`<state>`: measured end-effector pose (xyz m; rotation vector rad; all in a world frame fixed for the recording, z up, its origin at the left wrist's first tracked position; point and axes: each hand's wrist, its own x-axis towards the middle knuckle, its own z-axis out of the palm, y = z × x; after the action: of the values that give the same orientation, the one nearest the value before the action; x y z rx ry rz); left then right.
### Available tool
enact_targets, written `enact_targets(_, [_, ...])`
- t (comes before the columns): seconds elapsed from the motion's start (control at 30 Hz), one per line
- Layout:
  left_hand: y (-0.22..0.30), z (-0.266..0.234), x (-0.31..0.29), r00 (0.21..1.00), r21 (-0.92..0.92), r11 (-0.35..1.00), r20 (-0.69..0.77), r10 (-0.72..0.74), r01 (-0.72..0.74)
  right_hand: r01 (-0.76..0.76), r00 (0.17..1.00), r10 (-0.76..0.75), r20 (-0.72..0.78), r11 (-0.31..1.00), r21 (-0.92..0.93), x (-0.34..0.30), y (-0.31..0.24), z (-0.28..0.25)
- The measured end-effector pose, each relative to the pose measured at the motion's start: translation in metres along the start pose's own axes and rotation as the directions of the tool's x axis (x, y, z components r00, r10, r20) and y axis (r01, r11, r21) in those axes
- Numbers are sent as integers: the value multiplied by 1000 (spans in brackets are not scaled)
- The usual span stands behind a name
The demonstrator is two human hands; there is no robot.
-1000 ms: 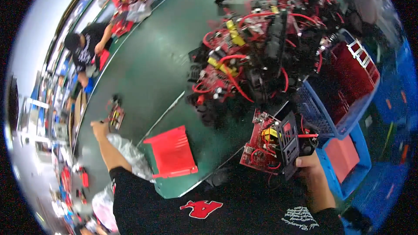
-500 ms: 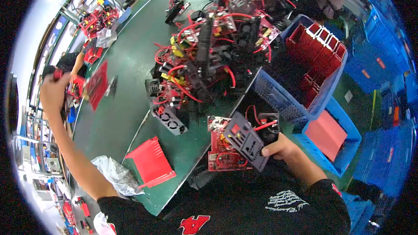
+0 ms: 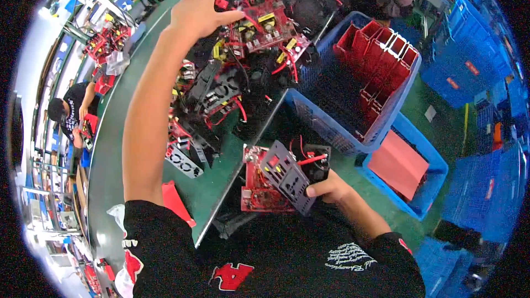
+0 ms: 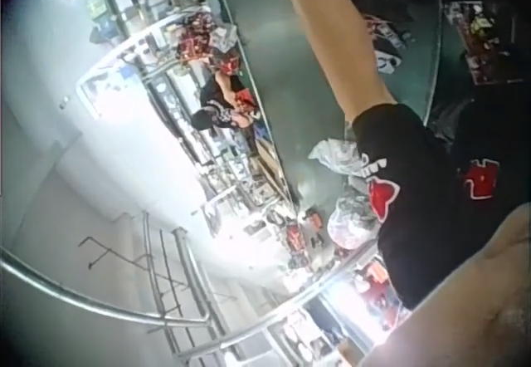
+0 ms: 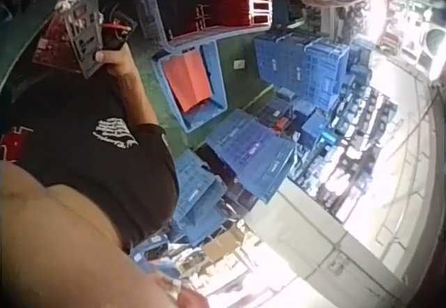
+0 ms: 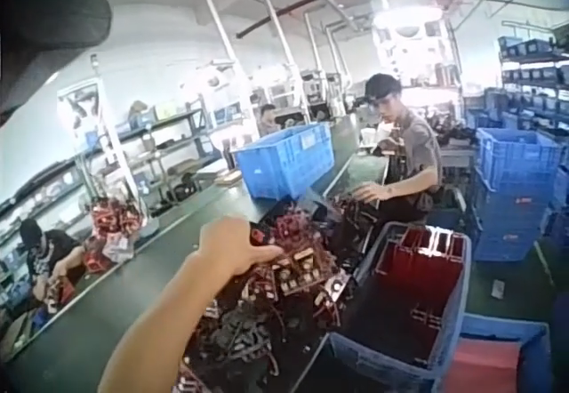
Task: The worker is assembling electronic circuit board components by attaching them to red plastic housings and organizing them into bins.
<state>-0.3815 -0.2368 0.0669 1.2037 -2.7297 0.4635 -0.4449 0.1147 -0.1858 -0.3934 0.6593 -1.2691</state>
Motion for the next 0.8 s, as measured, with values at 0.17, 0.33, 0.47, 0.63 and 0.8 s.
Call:
enact_targets(0.17, [-39, -16, -15, 958, -318, 906, -156, 241, -280, 13, 999, -15, 39, 999, 51, 20, -5, 16])
enact_targets(0.33, [-35, -49, -122, 935, -479, 868, -232, -269, 131, -38, 994, 38, 104, 999, -3, 35, -9, 17])
enact_targets(0.47, [14, 3, -262, 911, -830, 528, -62, -407, 179, -32, 998, 33, 48, 999, -24, 38, -3, 17])
enact_targets(0.63, [39, 32, -396, 942, -802, 566, -14, -335, 189, -157, 963, 162, 214, 987, -42, 55, 0, 51])
enact_targets(0.8, [48, 46, -426, 891, -849, 470, 3, -453, 242, -66, 963, 120, 241, 974, -218, 55, 10, 66])
